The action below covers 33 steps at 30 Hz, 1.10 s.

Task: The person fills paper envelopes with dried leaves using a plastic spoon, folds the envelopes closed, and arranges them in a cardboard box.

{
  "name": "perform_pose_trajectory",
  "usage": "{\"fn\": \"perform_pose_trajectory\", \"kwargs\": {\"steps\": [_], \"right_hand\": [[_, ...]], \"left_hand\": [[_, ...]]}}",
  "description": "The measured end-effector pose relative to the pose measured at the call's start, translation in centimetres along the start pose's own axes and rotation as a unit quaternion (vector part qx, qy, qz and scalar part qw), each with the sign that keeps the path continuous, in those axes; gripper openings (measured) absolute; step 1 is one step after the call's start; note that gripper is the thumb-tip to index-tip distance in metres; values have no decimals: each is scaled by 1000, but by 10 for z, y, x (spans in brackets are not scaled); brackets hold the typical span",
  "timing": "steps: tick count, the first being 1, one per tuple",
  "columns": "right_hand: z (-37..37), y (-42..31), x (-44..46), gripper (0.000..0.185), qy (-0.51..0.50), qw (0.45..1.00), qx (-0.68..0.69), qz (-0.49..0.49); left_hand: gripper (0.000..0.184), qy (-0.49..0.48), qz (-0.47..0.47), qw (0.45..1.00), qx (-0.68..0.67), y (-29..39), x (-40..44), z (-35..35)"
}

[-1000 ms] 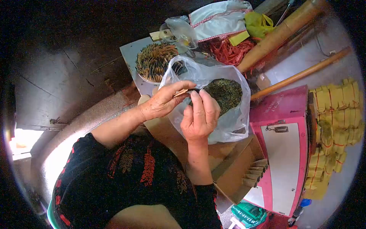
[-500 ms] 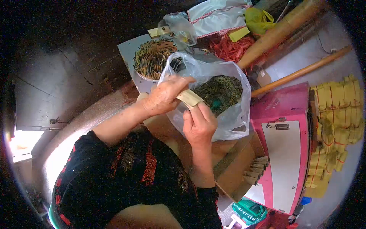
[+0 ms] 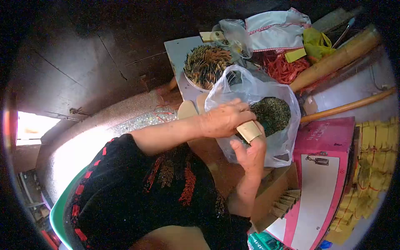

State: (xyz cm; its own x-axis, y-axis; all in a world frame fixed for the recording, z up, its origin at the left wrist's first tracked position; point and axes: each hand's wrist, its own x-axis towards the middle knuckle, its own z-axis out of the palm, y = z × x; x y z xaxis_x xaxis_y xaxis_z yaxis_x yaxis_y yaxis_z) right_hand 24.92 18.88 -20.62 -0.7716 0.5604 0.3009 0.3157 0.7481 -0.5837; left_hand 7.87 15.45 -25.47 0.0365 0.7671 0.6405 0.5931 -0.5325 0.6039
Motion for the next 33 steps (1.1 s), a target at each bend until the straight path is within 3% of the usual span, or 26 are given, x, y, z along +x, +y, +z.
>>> {"fn": "perform_pose_trajectory", "kwargs": {"steps": [3, 5, 9, 10, 13, 18, 20, 21, 25, 28, 30, 31, 33], "right_hand": [[-11, -4, 6, 55, -32, 995, -74, -67], [-18, -4, 7, 55, -31, 994, -83, -65], [-28, -4, 7, 53, -44, 989, -126, -62], [-32, -3, 7, 45, -53, 984, -154, -70], [-33, -9, 11, 36, -36, 985, -165, -27], [-45, -9, 16, 31, -55, 977, -202, -39], [-52, -11, 18, 32, -75, 994, -79, -24], [-55, -9, 16, 32, -65, 994, -83, -19], [-71, 7, 7, 43, 72, 996, 46, -21], [-77, 28, -3, 36, 137, 987, 84, 10], [-70, 53, -12, 27, 119, 982, 30, 141], [-65, 58, -16, 27, 122, 982, 30, 142], [-50, 64, -19, 30, -24, 968, -127, 214]], "left_hand": [[40, -6, -2, 1000, -22, 3, 2, 0], [40, -8, -2, 999, -39, 3, 4, -2], [42, -101, -11, 984, -144, 2, 13, -12], [43, -130, -27, 975, -177, 2, 16, -14], [44, -124, -35, 971, -201, 1, 22, -9], [50, -166, -107, 965, -171, 1, 27, -8], [52, -177, -112, 962, -174, -4, 25, -9], [54, -162, -129, 965, -163, -7, 24, -8], [59, -138, -179, 961, -161, -10, 23, -16], [60, -134, -212, 952, -176, -13, 22, -20], [60, -151, -244, 944, -165, -18, 21, -22], [60, -153, -243, 944, -165, -21, 20, -21], [59, -144, -245, 947, -153, -25, 18, -18]]}}
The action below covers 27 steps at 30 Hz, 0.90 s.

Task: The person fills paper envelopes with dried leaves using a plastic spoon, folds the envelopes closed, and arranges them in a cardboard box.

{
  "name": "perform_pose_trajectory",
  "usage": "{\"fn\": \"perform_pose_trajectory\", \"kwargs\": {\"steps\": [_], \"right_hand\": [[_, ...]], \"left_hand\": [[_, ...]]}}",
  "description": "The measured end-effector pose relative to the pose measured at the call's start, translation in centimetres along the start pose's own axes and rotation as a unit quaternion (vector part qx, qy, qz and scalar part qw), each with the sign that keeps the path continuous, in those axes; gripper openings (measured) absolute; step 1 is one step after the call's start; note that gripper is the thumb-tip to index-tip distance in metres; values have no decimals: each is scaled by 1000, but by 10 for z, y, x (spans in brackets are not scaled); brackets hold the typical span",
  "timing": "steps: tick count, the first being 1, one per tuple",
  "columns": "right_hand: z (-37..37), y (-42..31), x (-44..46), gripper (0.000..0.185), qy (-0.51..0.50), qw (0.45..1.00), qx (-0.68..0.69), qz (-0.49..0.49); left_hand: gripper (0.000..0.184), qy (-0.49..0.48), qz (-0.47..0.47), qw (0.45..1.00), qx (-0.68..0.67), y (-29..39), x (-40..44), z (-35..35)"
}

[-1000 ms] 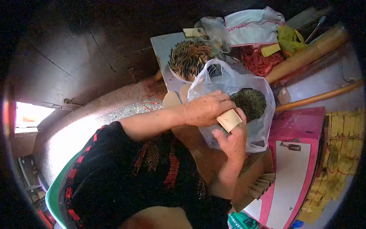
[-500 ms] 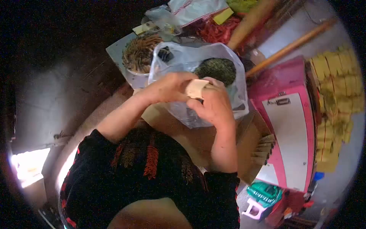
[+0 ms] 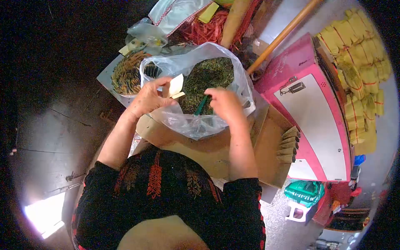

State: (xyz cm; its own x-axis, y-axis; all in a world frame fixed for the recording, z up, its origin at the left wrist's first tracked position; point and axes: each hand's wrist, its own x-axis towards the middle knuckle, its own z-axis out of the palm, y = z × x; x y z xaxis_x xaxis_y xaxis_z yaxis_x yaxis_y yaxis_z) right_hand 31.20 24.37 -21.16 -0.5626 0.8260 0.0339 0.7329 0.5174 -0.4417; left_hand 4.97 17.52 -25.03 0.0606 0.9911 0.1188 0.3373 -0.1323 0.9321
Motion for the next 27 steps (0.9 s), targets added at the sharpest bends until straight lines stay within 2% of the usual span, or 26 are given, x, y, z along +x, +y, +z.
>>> {"fn": "perform_pose_trajectory", "kwargs": {"steps": [1, 4, 9, 11, 12, 14, 15, 18, 19, 20, 21, 22, 23, 27], "right_hand": [[23, 20, 3, 30, 23, 995, -57, -80], [43, 14, 3, 30, 64, 989, -67, -113], [42, 15, 4, 29, 69, 986, -84, -123], [48, 23, 8, 20, 145, 978, -70, -131], [47, 25, 9, 20, 145, 978, -69, -129], [42, 24, 10, 13, 278, 959, 51, -36], [38, 22, 12, 20, 304, 950, 58, 37], [35, 40, 28, 21, 323, 942, 26, 93], [45, 52, 37, 21, 363, 929, -66, 33], [46, 49, 41, 21, 363, 929, -65, 33], [50, 44, 47, 21, 288, 941, 125, 126], [53, 38, 50, 21, 199, 905, 310, 211], [53, 33, 51, 19, 188, 881, 374, 218], [58, 39, 55, 18, 201, 840, 452, 223]], "left_hand": [[59, -1, 0, 1000, 1, -3, 1, 1], [59, -14, -23, 998, -60, -11, 3, 3], [62, -42, 18, 987, -154, -14, 4, 4], [63, -39, 11, 991, -131, -13, 5, 3], [64, -38, 3, 993, -109, -12, 5, 4], [65, -36, -18, 991, -124, -10, 5, 5], [65, -33, -38, 989, -139, -9, 5, 5], [66, -17, 2, 997, -70, -13, 11, 6], [66, -18, 2, 997, -70, -12, 14, 7], [65, -21, 6, 997, -72, -8, 17, 8], [65, -23, 11, 997, -74, -4, 20, 9], [65, -23, 11, 997, -73, -4, 23, 12], [64, -11, 19, 999, -42, -6, 27, 15], [65, 16, 22, 998, 62, -4, 34, 19]]}}
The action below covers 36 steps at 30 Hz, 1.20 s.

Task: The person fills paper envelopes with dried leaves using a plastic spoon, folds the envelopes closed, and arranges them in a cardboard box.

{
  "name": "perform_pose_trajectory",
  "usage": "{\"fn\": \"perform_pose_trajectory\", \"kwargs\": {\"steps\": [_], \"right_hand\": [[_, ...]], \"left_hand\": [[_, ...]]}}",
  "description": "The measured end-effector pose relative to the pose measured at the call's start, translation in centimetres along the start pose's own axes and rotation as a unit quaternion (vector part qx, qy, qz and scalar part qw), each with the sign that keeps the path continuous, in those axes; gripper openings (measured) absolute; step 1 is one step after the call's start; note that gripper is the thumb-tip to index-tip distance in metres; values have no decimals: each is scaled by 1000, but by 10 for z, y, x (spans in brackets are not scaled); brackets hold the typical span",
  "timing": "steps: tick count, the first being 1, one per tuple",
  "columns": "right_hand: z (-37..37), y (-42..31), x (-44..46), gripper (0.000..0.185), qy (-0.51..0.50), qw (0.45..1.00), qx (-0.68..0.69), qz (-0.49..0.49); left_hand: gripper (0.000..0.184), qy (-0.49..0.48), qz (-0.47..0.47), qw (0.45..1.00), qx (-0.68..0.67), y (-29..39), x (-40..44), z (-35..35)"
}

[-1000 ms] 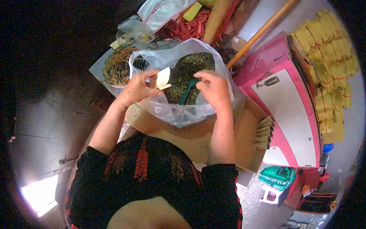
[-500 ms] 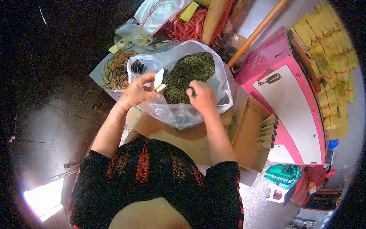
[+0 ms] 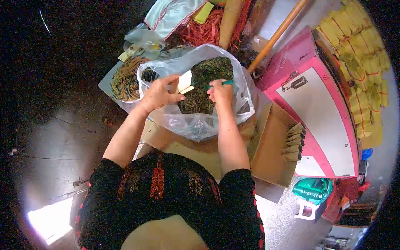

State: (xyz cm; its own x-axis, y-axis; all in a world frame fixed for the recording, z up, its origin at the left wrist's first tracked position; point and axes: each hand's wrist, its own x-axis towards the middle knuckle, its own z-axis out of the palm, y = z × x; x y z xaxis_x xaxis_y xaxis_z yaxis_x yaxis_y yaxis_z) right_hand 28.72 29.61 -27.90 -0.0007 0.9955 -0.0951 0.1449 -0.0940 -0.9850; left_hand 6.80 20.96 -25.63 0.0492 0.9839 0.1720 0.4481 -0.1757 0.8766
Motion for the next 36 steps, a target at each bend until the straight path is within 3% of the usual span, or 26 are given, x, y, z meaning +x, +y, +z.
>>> {"fn": "perform_pose_trajectory", "kwargs": {"steps": [3, 10, 17, 25, 36], "right_hand": [[-19, -4, 0, 16, 33, 993, 103, 42], [-40, -27, -17, 18, 32, 975, 217, -22], [-34, -21, -23, 17, -11, 976, 216, -24], [-32, -13, -21, 17, -26, 981, 189, -19], [-21, -10, -15, 15, -76, 981, 175, -23]], "left_hand": [[67, -18, -20, 998, 49, 6, 1, -4], [65, -53, -54, 992, 103, 4, 7, 5], [61, -51, -43, 989, 133, 2, 10, 9], [44, -40, -18, 988, 147, 0, 12, 13], [41, -47, 14, 985, 168, 12, 24, 19]]}}
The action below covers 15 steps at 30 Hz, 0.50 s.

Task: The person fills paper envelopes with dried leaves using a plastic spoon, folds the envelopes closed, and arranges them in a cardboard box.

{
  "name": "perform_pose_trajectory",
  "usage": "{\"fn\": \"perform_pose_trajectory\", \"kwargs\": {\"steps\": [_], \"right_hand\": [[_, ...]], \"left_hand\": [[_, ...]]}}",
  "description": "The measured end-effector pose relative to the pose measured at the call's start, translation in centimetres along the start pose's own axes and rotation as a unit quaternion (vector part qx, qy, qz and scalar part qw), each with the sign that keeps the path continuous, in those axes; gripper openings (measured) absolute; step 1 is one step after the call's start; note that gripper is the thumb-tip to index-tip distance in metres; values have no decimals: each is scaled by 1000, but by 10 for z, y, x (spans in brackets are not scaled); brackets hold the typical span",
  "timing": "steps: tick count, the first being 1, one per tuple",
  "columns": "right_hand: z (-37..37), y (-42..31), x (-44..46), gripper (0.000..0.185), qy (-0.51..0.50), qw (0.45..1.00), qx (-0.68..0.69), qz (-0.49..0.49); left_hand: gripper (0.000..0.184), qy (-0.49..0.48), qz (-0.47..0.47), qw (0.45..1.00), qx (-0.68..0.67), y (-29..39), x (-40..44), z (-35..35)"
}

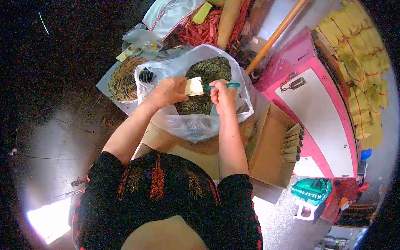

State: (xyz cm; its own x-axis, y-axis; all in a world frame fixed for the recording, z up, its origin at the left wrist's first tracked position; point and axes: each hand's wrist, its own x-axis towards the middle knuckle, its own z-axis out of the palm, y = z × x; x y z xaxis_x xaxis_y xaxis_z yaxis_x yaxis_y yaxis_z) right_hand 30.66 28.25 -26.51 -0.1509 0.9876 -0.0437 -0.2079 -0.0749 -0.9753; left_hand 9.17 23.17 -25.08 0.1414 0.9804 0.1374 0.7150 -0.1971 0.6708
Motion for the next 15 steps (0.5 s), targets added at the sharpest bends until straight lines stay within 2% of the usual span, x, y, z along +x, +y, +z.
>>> {"fn": "perform_pose_trajectory", "kwargs": {"steps": [2, 4, 5, 6, 7, 9, 11, 12, 13, 15], "right_hand": [[1, -6, 1, 14, -3, 1000, 1, -9], [2, -17, 1, 15, -31, 993, -107, -37], [6, -19, 1, 15, -31, 993, -108, -37], [11, -21, 1, 14, -39, 967, -202, -152], [15, -24, -1, 14, -45, 918, -292, -264], [21, -35, -8, 15, -60, 904, -345, -245], [29, -39, -11, 14, -94, 834, -420, -346], [34, -45, -17, 12, -109, 812, -455, -350], [37, -46, -18, 12, -110, 812, -455, -349], [42, -47, -20, 11, -132, 769, -464, -419]], "left_hand": [[40, 2, 4, 1000, -6, 5, 4, 2], [40, 17, 22, 1000, 4, 7, 9, 7], [40, 17, 21, 1000, 3, 6, 12, 11], [41, 28, 33, 999, -5, 6, 16, 15], [42, 39, 45, 998, -14, 5, 18, 19], [40, 61, 46, 997, -27, 8, 17, 24], [37, 82, 45, 995, -39, 10, 17, 28], [37, 97, 36, 994, -43, 11, 16, 31], [36, 112, 28, 992, -46, 11, 16, 32], [38, 120, 34, 991, -57, 5, 15, 35]]}}
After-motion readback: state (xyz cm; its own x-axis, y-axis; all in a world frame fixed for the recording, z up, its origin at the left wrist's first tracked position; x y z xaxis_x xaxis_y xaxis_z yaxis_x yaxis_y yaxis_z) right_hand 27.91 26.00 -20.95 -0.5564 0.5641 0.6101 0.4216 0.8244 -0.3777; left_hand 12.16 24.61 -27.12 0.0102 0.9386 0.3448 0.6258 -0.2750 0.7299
